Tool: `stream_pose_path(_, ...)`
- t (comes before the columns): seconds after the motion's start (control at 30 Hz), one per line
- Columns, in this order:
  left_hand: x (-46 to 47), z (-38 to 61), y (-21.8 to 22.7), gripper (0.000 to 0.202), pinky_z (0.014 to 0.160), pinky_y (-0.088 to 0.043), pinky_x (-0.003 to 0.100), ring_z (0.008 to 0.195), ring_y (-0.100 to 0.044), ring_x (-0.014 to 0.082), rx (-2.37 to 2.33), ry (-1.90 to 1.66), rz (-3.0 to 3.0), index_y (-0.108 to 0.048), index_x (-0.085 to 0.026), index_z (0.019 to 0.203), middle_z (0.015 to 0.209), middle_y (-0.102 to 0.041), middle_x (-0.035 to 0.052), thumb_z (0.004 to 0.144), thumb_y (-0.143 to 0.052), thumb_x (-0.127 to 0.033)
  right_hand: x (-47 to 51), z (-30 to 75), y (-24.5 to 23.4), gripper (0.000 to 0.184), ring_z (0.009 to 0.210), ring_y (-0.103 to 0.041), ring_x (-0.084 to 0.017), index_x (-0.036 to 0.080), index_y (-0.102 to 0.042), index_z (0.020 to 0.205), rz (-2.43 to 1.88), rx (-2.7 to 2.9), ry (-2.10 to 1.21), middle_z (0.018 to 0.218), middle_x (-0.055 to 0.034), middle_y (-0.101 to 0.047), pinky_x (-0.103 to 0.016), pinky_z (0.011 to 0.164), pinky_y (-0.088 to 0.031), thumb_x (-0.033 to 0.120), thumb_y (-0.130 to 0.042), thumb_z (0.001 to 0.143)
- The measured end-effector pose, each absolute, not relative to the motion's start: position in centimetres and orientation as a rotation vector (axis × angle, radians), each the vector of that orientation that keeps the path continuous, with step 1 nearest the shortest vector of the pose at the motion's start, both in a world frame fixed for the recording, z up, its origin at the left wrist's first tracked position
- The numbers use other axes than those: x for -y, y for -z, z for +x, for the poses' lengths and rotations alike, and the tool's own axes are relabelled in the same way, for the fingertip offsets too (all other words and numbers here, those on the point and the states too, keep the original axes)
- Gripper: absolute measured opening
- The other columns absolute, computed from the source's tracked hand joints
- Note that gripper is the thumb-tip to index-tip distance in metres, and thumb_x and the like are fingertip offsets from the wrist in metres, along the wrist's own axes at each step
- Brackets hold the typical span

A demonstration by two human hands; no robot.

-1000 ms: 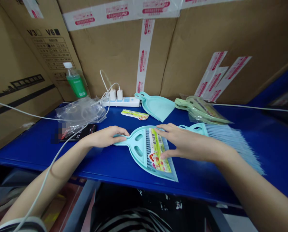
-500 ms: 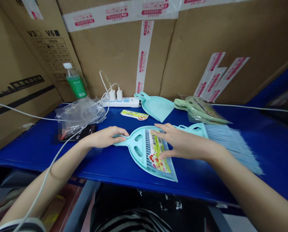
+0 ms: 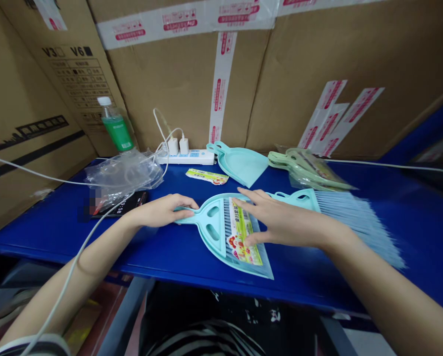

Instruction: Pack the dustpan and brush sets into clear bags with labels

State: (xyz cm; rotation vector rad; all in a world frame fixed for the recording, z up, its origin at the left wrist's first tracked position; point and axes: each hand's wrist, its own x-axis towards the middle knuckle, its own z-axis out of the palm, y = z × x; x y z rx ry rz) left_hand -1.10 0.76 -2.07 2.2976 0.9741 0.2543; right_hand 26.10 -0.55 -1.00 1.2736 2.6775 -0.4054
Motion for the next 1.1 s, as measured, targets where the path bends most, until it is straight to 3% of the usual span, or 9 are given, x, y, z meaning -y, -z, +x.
stream_pose_path(0.23, -0.7, -1.2, 2.1, 0.022, 0.079, -0.043, 0.025, 0.084, -0.060, 0.0153, -0.977, -0.257, 2.293, -0.064, -0.016, 0.097, 0.094, -0.069, 0.0037, 0.091, -0.047, -0.027, 0.8, 25.9, 1.7, 0.099, 0.140, -0.013, -0.044, 0.011, -0.030, 0.148, 1.184, -2.771, 0.462, 0.155, -0.0231, -0.018, -0.058, 0.107, -0.030, 0.069, -0.058, 0.073)
stream_pose_path(0.47, -0.7, -1.1, 2.0, 0.022, 0.078, -0.043, 0.025, 0.084, -0.059, 0.0152, -0.985, -0.252, 2.283, -0.064, -0.015, 0.097, 0.094, -0.069, 0.0039, 0.090, -0.046, -0.026, 0.9, 25.6, 1.5, 0.102, 0.142, -0.010, -0.041, 0.004, -0.026, 0.148, 1.160, -2.734, 0.506, 0.154, -0.0268, -0.016, -0.056, 0.109, -0.027, 0.068, -0.058, 0.075)
stream_pose_path(0.7, -0.6, -1.1, 2.0, 0.023, 0.077, -0.043, 0.025, 0.083, -0.059, 0.0152, -0.988, -0.249, 2.283, -0.064, -0.015, 0.096, 0.093, -0.069, 0.0037, 0.091, -0.046, -0.028, 1.0, 25.8, 1.4, 0.105, 0.142, -0.011, -0.042, 0.004, -0.027, 0.148, 1.201, -2.728, 0.556, 0.155, -0.0248, -0.016, -0.055, 0.109, -0.027, 0.070, -0.058, 0.072)
stream_pose_path(0.8, -0.7, -1.2, 2.1, 0.023, 0.078, -0.043, 0.025, 0.083, -0.059, 0.0151, -0.983, -0.252, 2.291, -0.064, -0.016, 0.097, 0.094, -0.069, 0.0038, 0.091, -0.046, -0.029, 0.8, 26.2, 1.4, 0.097, 0.141, -0.014, -0.042, 0.013, -0.030, 0.148, 1.203, -2.775, 0.543, 0.156, -0.0209, -0.017, -0.058, 0.107, -0.029, 0.069, -0.057, 0.074)
stream_pose_path(0.9, -0.7, -1.2, 2.2, 0.023, 0.078, -0.043, 0.025, 0.084, -0.059, 0.0149, -0.983, -0.251, 2.296, -0.064, -0.016, 0.098, 0.095, -0.069, 0.0037, 0.091, -0.046, -0.029, 0.3, 26.5, 1.2, 0.093, 0.139, -0.020, -0.042, 0.014, -0.034, 0.147, 1.239, -2.765, 0.503, 0.155, -0.0211, -0.021, -0.058, 0.106, -0.032, 0.066, -0.059, 0.074)
stream_pose_path(1.0, -0.7, -1.2, 2.1, 0.023, 0.078, -0.043, 0.025, 0.084, -0.059, 0.0149, -0.991, -0.245, 2.297, -0.063, -0.016, 0.097, 0.095, -0.069, 0.0034, 0.091, -0.045, -0.029, -0.4, 26.6, 1.0, 0.082, 0.135, -0.033, -0.040, 0.015, -0.040, 0.144, 1.284, -2.781, 0.392, 0.150, -0.0195, -0.035, -0.055, 0.102, -0.038, 0.062, -0.055, 0.079)
stream_pose_path(1.1, -0.6, -1.1, 2.0, 0.023, 0.077, -0.043, 0.025, 0.083, -0.059, 0.0149, -0.996, -0.237, 2.296, -0.063, -0.016, 0.097, 0.094, -0.069, 0.0034, 0.091, -0.045, -0.028, -1.2, 26.3, 1.1, 0.057, 0.126, -0.047, -0.035, 0.018, -0.048, 0.139, 1.374, -2.830, 0.222, 0.138, -0.0153, -0.052, -0.052, 0.093, -0.047, 0.047, -0.043, 0.090)
